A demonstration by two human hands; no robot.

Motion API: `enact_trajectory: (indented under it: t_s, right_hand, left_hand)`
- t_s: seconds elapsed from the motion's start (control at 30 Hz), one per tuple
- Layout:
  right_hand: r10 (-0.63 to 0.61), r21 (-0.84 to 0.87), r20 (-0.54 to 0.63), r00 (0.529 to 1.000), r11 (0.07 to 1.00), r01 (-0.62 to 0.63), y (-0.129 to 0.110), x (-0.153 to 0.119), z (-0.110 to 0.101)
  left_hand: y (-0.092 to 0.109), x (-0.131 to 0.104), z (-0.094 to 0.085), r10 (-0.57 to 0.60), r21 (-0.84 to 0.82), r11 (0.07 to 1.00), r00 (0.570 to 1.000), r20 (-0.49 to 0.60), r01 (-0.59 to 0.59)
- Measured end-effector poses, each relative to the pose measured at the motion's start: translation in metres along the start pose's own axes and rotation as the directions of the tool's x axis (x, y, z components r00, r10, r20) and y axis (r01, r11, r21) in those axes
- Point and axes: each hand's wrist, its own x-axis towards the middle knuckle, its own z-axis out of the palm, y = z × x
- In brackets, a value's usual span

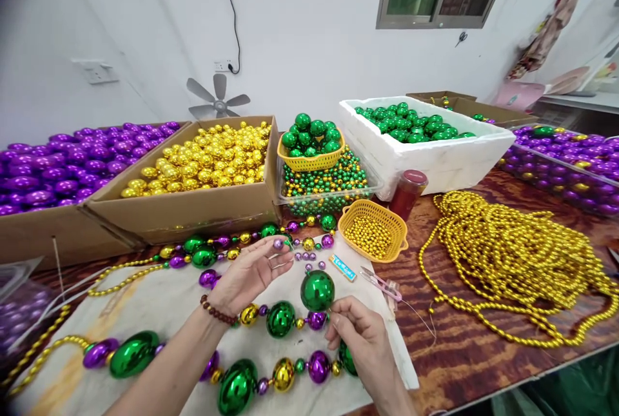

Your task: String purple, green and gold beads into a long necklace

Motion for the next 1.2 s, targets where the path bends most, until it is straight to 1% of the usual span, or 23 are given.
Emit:
enact_trajectory:
  t_s: [0.07,0.17,0.37,0.57,0.7,0.77,0.87,0.97,1.03,1.13,1.2]
  right_hand:
    - [0.005,-0.034,0.018,1.000,0.999,-0.004,-0.002,-0.002,0.000]
    - [0.007,-0.083,0.032,0.999,0.997,-0.005,-0.004,-0.003,0.000]
    - [-0.001,-0.189,0.048,0.999,0.982,0.010,-0.006,-0.002,0.001]
    - [0.018,-0.182,0.052,0.998,0.983,-0.008,-0.002,-0.003,0.001]
    - [0.047,-0.222,0.061,0.997,0.974,-0.032,0.005,-0.002,0.000]
    - [0.039,-0.219,0.061,0.997,0.975,-0.025,0.006,-0.001,0.003]
    - [0.028,-0.158,0.043,0.999,0.987,-0.020,0.003,-0.001,0.012]
    - [0.072,-0.122,0.032,0.997,0.990,-0.068,0.001,0.000,0.018]
    - [0.103,-0.126,0.046,0.994,0.987,-0.097,0.002,0.003,0.017]
    - [0.113,-0.143,0.057,0.992,0.984,-0.104,0.005,0.010,0.014]
    - [0.104,-0.145,0.042,0.994,0.985,-0.097,0.006,0.014,0.014]
  left_hand:
    - [0.001,-0.004,0.002,-0.001,-0.102,0.995,1.000,0.002,0.001]
    - [0.001,-0.006,0.002,0.002,-0.164,0.986,1.000,0.015,0.000]
    - [0.002,-0.007,0.002,0.023,-0.130,0.991,1.000,0.011,-0.021]
    - [0.003,-0.010,0.002,0.024,-0.083,0.996,1.000,0.012,-0.022]
    - [0.001,-0.014,0.002,0.050,-0.077,0.996,0.999,0.007,-0.049]
    - [0.000,-0.016,0.003,0.058,-0.047,0.997,0.998,0.004,-0.058]
    - [-0.004,-0.016,0.006,0.072,-0.004,0.997,0.997,-0.021,-0.072]
    - [-0.008,-0.014,0.011,0.089,0.026,0.996,0.993,-0.075,-0.087]
    - [-0.010,-0.013,0.015,0.113,0.066,0.992,0.989,-0.097,-0.107]
    - [-0.013,-0.014,0.025,0.169,0.217,0.965,0.982,-0.086,-0.147]
    - [-0.014,-0.017,0.034,0.211,0.346,0.920,0.976,-0.043,-0.184]
